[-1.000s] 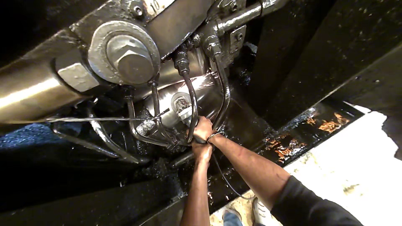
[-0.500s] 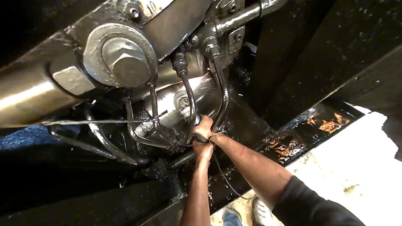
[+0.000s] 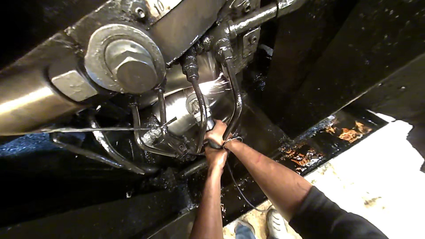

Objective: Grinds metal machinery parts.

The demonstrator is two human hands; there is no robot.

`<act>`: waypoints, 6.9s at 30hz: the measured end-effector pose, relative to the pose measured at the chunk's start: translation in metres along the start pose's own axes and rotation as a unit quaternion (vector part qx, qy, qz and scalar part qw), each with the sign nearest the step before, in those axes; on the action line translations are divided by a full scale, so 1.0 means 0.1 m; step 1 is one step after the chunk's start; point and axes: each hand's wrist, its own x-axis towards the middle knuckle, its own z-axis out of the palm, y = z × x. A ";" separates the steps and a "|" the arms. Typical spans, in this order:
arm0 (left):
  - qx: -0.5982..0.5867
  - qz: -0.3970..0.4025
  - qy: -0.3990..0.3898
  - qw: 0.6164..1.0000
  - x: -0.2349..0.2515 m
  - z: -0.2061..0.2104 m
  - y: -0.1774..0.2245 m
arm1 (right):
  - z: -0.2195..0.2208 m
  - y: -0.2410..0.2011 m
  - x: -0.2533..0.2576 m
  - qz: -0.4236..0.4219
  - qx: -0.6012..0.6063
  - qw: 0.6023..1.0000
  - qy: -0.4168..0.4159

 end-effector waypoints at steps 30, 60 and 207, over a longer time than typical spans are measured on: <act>0.017 0.011 -0.005 1.000 0.05 0.07 0.01 | -0.04 0.12 0.10 -0.021 0.039 0.999 0.008; 0.069 -0.024 0.002 0.997 0.00 0.11 0.25 | -0.18 0.00 0.17 0.017 0.113 0.992 0.047; -0.012 0.007 0.014 1.000 -0.08 -0.15 -0.29 | 0.27 -0.16 -0.20 0.042 0.017 0.998 0.035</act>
